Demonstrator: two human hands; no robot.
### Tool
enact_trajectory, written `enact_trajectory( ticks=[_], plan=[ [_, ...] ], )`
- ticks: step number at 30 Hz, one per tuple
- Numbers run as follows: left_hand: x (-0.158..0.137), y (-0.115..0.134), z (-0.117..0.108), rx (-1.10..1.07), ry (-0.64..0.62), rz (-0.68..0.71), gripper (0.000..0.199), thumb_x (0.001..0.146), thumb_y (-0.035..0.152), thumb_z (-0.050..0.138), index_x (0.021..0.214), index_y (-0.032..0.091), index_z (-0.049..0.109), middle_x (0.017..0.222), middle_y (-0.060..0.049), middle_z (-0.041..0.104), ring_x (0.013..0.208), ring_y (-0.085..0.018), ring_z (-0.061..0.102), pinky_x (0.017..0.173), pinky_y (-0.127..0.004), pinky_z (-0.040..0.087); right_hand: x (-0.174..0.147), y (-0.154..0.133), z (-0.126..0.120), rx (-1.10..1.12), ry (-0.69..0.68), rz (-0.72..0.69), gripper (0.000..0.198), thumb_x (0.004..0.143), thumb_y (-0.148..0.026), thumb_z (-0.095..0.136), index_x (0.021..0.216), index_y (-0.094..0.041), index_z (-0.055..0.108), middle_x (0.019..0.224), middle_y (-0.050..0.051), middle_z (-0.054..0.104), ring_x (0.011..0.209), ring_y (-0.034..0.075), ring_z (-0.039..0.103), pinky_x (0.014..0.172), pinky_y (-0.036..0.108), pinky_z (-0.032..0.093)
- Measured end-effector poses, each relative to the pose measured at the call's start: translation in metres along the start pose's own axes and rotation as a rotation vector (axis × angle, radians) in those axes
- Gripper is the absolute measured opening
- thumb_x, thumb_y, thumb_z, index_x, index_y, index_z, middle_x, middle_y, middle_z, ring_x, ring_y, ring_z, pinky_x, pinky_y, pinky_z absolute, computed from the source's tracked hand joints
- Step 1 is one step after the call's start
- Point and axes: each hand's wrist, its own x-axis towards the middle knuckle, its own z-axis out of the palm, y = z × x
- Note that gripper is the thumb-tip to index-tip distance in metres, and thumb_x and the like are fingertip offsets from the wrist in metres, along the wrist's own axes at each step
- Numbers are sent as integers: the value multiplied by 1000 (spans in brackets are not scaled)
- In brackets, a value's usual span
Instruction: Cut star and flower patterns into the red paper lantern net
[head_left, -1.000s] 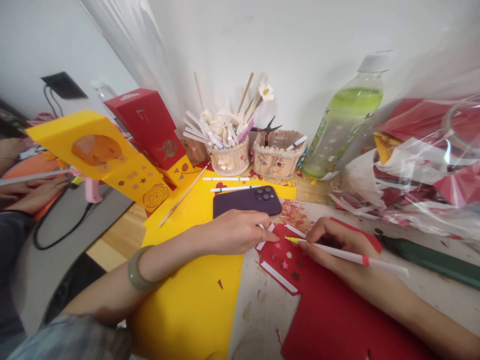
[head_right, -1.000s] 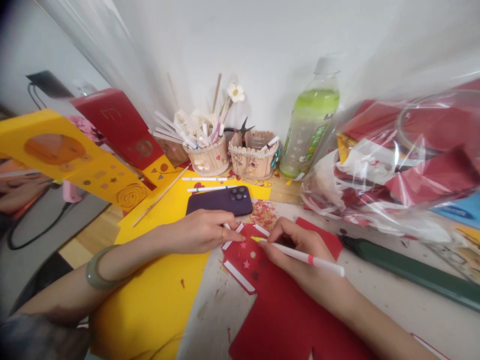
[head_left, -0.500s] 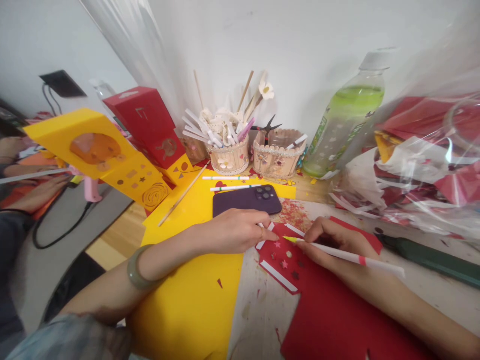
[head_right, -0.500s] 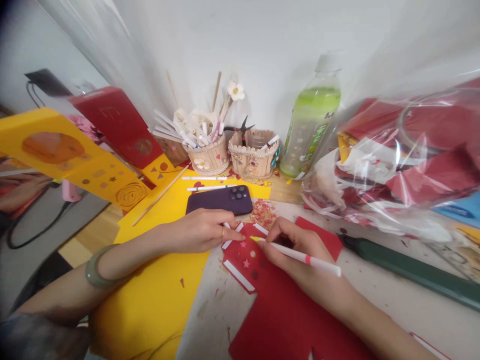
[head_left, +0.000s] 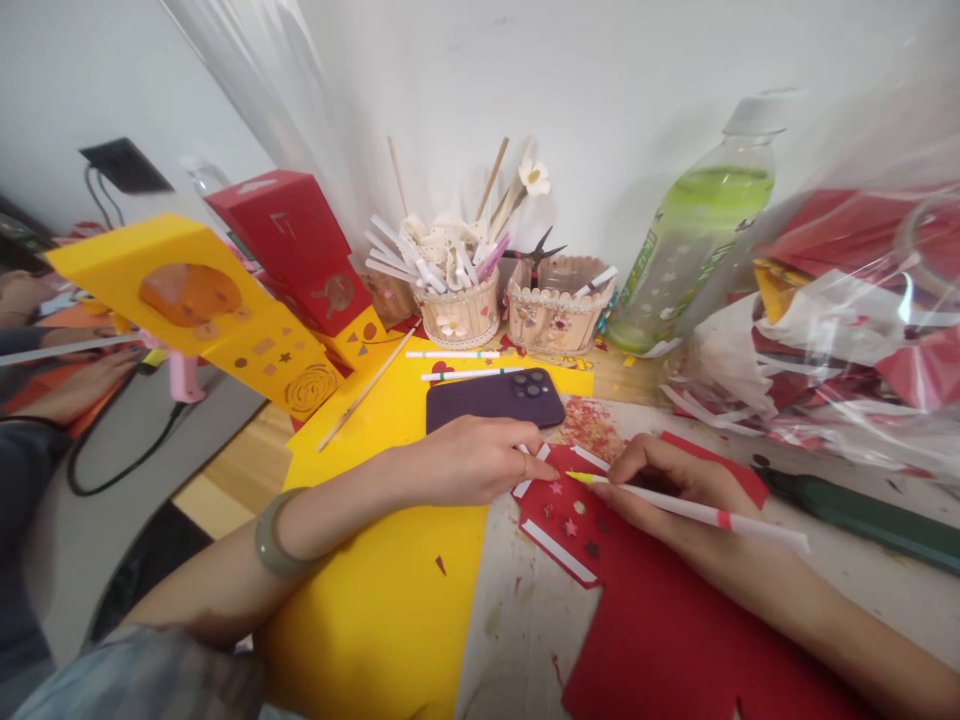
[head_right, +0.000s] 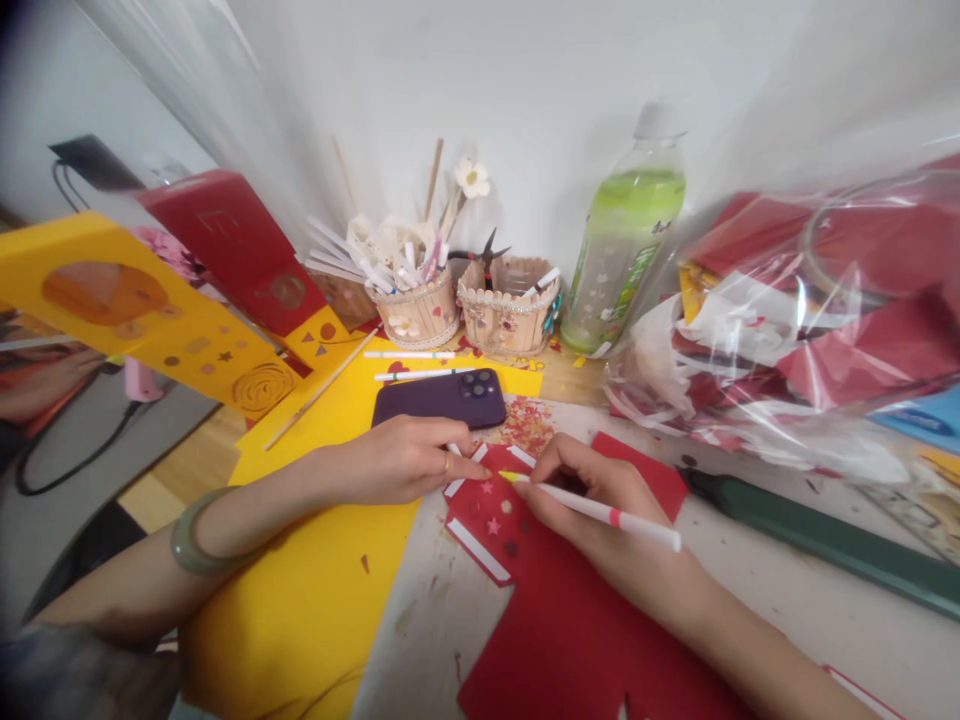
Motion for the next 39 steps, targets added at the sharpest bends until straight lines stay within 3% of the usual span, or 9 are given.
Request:
enact_trajectory(
  ticks=[39],
  plan=[
    [1, 1, -3, 18, -53, -19, 30, 88, 14, 51, 112, 25, 65, 93, -4, 63, 83, -14, 61, 65, -19, 46, -1, 1, 0, -14, -2, -5, 27, 84, -43, 57, 68, -22, 52, 64, -3, 55, 57, 12, 47, 49, 24, 35]
  ],
)
